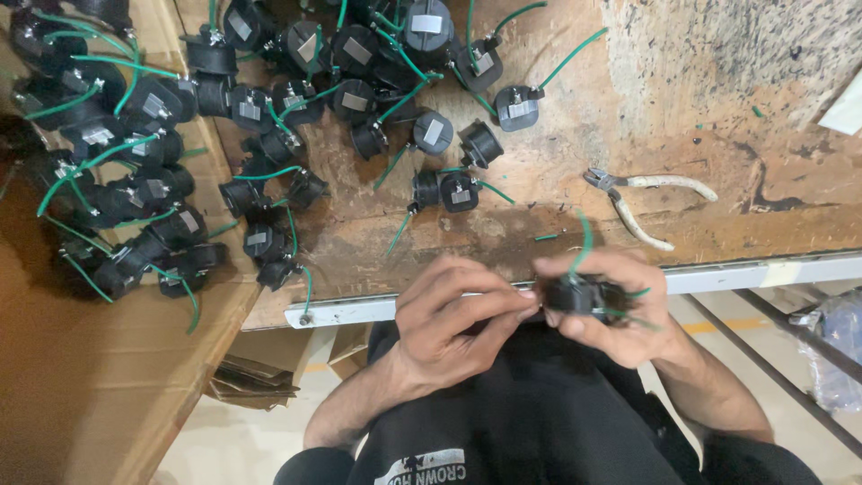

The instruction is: The person tests small black cylindrical electronic components with green wires using a multimeter. They pick up components, connect probes, observe readings, and place tested units aside. The person also uses pliers to trim wires and applies adhesive from a tube to some components.

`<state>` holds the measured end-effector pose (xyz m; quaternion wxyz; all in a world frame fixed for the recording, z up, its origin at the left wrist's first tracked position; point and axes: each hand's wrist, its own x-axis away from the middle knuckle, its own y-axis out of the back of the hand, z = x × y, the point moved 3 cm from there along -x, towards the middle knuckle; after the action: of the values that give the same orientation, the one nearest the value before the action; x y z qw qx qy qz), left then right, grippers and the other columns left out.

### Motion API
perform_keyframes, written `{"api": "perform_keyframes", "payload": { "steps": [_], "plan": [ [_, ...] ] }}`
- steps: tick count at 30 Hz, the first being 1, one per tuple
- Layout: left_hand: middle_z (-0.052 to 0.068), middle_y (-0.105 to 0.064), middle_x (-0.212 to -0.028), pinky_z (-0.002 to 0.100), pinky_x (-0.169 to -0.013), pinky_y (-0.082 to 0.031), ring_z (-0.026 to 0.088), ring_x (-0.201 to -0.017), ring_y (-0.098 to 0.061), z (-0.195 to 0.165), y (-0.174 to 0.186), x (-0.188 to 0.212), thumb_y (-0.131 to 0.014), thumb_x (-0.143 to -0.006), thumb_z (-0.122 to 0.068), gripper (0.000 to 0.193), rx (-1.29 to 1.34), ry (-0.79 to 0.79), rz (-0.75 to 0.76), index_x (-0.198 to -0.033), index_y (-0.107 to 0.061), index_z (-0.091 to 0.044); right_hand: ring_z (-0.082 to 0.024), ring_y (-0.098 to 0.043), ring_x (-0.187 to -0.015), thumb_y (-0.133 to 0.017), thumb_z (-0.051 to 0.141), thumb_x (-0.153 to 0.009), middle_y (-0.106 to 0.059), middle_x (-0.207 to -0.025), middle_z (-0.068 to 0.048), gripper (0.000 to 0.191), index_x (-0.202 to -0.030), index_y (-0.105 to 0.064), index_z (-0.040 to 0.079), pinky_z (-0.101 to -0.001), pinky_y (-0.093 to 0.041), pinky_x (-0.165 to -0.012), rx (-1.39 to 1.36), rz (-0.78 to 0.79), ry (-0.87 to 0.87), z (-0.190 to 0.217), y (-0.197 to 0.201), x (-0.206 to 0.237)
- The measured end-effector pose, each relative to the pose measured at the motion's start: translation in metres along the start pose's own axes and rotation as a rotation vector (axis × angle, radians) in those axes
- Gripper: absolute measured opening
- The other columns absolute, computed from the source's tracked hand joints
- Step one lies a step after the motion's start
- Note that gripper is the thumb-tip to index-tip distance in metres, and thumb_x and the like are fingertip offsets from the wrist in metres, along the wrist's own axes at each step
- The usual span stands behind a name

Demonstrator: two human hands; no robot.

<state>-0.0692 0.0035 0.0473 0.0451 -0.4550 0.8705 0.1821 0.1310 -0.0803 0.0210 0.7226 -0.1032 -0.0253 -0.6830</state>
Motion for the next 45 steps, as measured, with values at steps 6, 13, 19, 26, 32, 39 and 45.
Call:
{"api": "perform_keyframes", "payload": {
  "steps": [6,13,19,26,32,39,45],
  "plan": [
    [0.000,-0.055,-0.075,0.035,-0.061,-0.042,0.021,-0.068,-0.056,0.010,0.005,0.005,-0.102,-0.077,-0.021,0.046,-0.027,-0.042,-0.013,-0.073,-0.056,-0.014,-0.019,-0.069,-0.089,-0.091,0.022,-0.082,-0.071,-0.101,-0.013,0.029,-0.091,-0.066,0.011,-0.0308,-0.057,-0.073,-0.305,0.081,0.195,0.016,0.001,-0.021],
    [0.004,-0.067,-0.132,0.036,-0.095,-0.048,0.024,-0.112,-0.061,0.011,0.010,-0.012,-0.077,-0.096,-0.003,0.035,-0.723,-0.026,-0.053,-0.130,-0.069,-0.004,-0.016,-0.071,-0.071,-0.089,0.014,-0.072,-0.073,-0.078,-0.004,0.022,-0.083,-0.072,0.007,-0.0297,-0.054,-0.065,0.199,0.053,0.207,0.016,-0.002,-0.035],
    [0.000,-0.061,-0.144,0.041,-0.100,-0.030,0.019,-0.123,-0.054,0.016,0.006,-0.020,-0.065,-0.098,-0.012,0.050,-0.924,-0.040,0.094,-0.147,-0.060,-0.004,-0.016,-0.069,-0.071,-0.083,0.002,-0.080,-0.071,-0.080,-0.004,0.014,-0.087,-0.071,0.004,-0.0264,-0.053,-0.064,0.443,-0.126,0.178,0.023,-0.005,-0.029],
    [0.000,-0.059,-0.131,0.043,-0.101,-0.030,0.024,-0.119,-0.051,0.006,0.007,-0.015,-0.076,-0.090,-0.019,0.053,-0.778,0.062,0.105,-0.140,-0.063,-0.008,-0.022,-0.072,-0.089,-0.084,0.002,-0.082,-0.070,-0.103,-0.014,0.026,-0.104,-0.069,0.004,-0.0310,-0.057,-0.077,0.689,-0.255,0.272,0.019,-0.009,-0.025],
    [0.000,-0.066,-0.115,0.042,-0.096,-0.039,0.025,-0.110,-0.059,-0.005,0.002,-0.017,-0.094,-0.081,-0.043,0.058,-0.418,0.123,-0.055,-0.118,-0.067,-0.008,-0.025,-0.071,-0.086,-0.087,0.007,-0.079,-0.070,-0.103,-0.015,0.037,-0.111,-0.067,0.003,-0.0349,-0.056,-0.075,0.733,-0.203,0.400,0.009,-0.010,-0.016],
    [0.008,-0.069,-0.120,0.036,-0.096,-0.053,0.028,-0.111,-0.066,-0.007,0.002,-0.019,-0.093,-0.082,-0.024,0.052,-0.100,0.090,-0.032,-0.121,-0.067,-0.003,-0.023,-0.074,-0.098,-0.083,0.020,-0.081,-0.074,-0.108,-0.014,0.042,-0.113,-0.065,0.000,-0.0340,-0.059,-0.089,0.304,-0.231,0.235,-0.011,-0.008,-0.002],
    [0.007,-0.071,-0.119,0.035,-0.095,-0.055,0.026,-0.107,-0.067,-0.001,0.004,-0.014,-0.090,-0.084,-0.013,0.045,0.031,0.197,0.013,-0.123,-0.071,-0.002,-0.023,-0.075,-0.099,-0.085,0.019,-0.083,-0.075,-0.108,-0.015,0.039,-0.112,-0.068,0.000,-0.0304,-0.059,-0.087,0.249,-0.240,0.168,-0.015,-0.008,0.001]
  ]
}}
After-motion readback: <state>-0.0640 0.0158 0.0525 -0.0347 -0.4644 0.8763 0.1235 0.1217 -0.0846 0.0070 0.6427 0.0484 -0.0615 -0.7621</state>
